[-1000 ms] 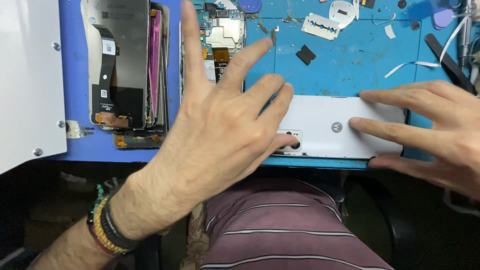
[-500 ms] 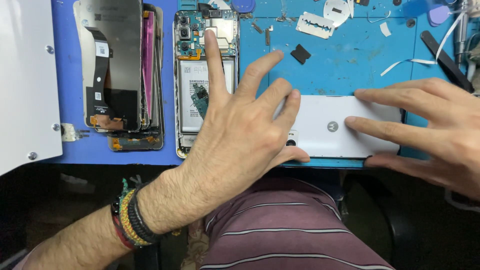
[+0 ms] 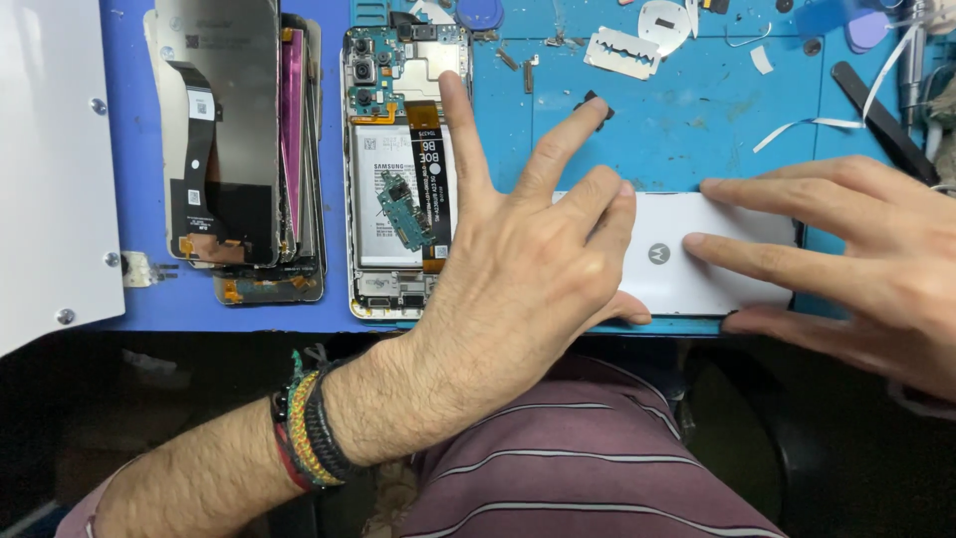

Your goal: Replacing and securing the back cover of a smartphone on a technician's workbench.

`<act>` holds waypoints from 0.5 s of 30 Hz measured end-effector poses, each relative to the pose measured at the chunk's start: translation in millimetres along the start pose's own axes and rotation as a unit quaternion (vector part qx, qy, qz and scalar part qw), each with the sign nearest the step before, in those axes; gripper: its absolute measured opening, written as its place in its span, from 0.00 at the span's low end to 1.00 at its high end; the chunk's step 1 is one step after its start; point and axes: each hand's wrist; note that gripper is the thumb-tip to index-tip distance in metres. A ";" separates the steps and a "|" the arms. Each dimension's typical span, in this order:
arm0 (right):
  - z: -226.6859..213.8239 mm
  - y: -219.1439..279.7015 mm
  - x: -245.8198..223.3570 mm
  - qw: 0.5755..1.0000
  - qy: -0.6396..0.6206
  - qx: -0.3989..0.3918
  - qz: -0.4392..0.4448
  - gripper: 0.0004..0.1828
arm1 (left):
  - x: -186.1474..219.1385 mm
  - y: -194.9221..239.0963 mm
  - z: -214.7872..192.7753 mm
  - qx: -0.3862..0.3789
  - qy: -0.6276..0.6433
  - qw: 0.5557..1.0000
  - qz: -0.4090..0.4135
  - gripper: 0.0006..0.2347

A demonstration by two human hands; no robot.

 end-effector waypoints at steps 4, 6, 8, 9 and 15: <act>4.1 1.5 0.8 1.000 -0.003 0.010 0.003 0.36 | 2.6 -0.7 5.7 0.002 0.005 1.000 0.006 0.30; 6.4 3.1 2.6 1.000 0.006 0.014 -0.004 0.37 | 4.9 -1.3 7.6 0.014 0.012 1.000 0.007 0.26; 7.5 4.5 2.6 1.000 0.013 0.012 -0.001 0.37 | 7.0 -1.8 12.4 0.020 0.012 1.000 0.007 0.25; 8.1 4.6 2.7 1.000 0.020 0.010 0.001 0.37 | 7.8 -1.7 14.5 0.026 0.012 1.000 0.007 0.24; 7.5 2.7 -1.8 0.999 0.045 0.010 -0.005 0.34 | 1.0 2.1 5.3 0.015 -0.023 1.000 0.015 0.31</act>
Point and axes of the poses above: each hand's wrist, its own y-axis away from the middle knuckle, its own z-axis out of the palm, x = y × z, and after that the axes turned 10 degrees about -z, right-handed
